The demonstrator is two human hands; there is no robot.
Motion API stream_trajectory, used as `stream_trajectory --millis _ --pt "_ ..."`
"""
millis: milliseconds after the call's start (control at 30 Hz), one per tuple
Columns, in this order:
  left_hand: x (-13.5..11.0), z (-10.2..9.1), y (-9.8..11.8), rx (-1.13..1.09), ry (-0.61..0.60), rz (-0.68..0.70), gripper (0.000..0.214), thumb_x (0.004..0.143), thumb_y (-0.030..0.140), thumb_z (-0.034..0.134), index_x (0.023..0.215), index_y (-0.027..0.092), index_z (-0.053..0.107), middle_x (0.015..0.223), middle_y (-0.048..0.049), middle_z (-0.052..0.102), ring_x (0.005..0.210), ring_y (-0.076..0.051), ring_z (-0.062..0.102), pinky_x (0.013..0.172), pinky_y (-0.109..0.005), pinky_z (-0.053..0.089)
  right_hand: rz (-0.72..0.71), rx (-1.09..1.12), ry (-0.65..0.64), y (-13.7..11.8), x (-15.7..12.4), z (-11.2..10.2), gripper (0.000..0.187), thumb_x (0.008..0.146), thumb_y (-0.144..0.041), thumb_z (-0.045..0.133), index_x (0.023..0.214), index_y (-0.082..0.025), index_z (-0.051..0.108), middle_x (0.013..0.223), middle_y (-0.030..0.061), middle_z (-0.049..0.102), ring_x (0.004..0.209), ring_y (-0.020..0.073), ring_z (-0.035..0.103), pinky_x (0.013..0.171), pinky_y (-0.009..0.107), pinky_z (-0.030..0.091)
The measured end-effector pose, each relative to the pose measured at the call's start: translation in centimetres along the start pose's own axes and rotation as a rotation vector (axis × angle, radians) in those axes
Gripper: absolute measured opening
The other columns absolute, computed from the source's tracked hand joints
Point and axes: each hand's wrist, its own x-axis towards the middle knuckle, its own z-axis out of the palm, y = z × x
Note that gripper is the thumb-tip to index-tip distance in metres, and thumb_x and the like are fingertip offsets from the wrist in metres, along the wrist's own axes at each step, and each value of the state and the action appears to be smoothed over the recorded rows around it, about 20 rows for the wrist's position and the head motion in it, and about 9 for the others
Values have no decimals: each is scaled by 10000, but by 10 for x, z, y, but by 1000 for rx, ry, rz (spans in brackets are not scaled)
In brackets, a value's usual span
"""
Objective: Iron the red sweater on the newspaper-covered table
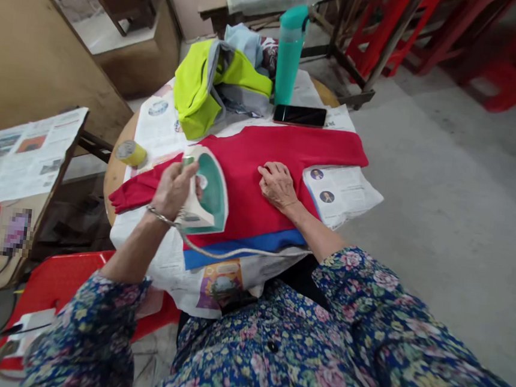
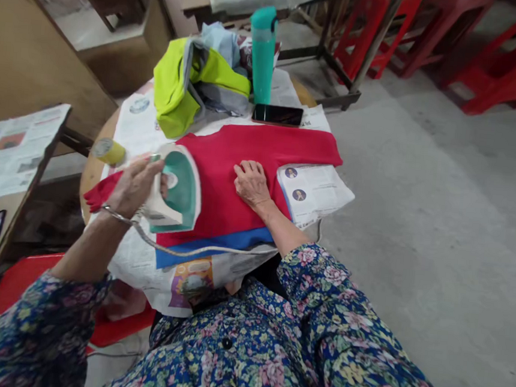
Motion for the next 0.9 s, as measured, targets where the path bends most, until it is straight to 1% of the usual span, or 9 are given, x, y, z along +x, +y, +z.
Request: stream_trajectory --millis 100,167,233,300,400,567,667,767,900 --pt "-7 34 -5 -89 -85 -29 261 1022 244 684 836 232 501 569 91 534 392 -86 494 431 -200 401 -19 -9 31 5 -1 2 467 996 -97 474 1349 -136 777 1342 193 738 1260 344 607 1119 500 452" --pt "-7 54 -10 -139 -117 -44 261 1026 218 677 858 238 478 570 99 529 393 -84 500 432 -193 388 -33 -10 56 8 -2 5 451 988 -107 485 1316 -156 790 1312 183 745 1234 343 611 1097 500 465" --pt "-7 67 -14 -146 -115 -49 259 1039 190 640 864 244 458 568 102 520 400 -88 511 431 -194 381 -36 -13 70 10 -3 8 443 983 -116 489 1296 -168 798 1292 179 747 1218 345 611 1091 506 469" --pt "-5 69 -18 -130 -93 -45 257 1040 187 631 867 248 451 574 100 520 416 -95 532 436 -198 385 -28 -16 71 12 -3 10 447 982 -118 485 1295 -169 800 1289 181 745 1219 350 609 1091 515 469" --pt "-2 54 -24 -125 -36 -47 230 1028 211 640 889 248 461 576 100 528 429 -100 544 449 -195 402 -14 -8 57 12 -3 10 461 985 -117 475 1316 -160 794 1302 193 737 1232 359 603 1095 533 468" --pt "-5 3 -37 -158 49 -44 311 926 353 782 888 243 493 560 108 550 404 -86 509 448 -182 414 -18 21 47 10 0 8 461 1002 -135 481 1353 -175 777 1337 189 725 1266 368 587 1123 561 448" --pt "-17 -18 -44 -116 79 -56 367 852 426 832 836 242 515 539 85 561 396 -106 523 424 -200 404 -3 17 32 6 1 6 464 1008 -129 474 1364 -168 768 1357 190 720 1284 365 582 1131 553 443" --pt "-34 -26 -47 -74 111 -75 328 853 431 792 799 240 531 512 68 554 377 -117 513 389 -211 380 12 0 3 1 2 2 467 1011 -116 464 1370 -150 760 1375 198 710 1298 364 574 1144 542 430" --pt "-49 -21 -45 -89 88 -63 333 871 469 769 804 242 535 526 54 570 384 -119 507 374 -222 374 18 -21 -25 -2 2 -2 459 1016 -114 462 1373 -137 750 1392 213 693 1306 375 558 1148 545 417"
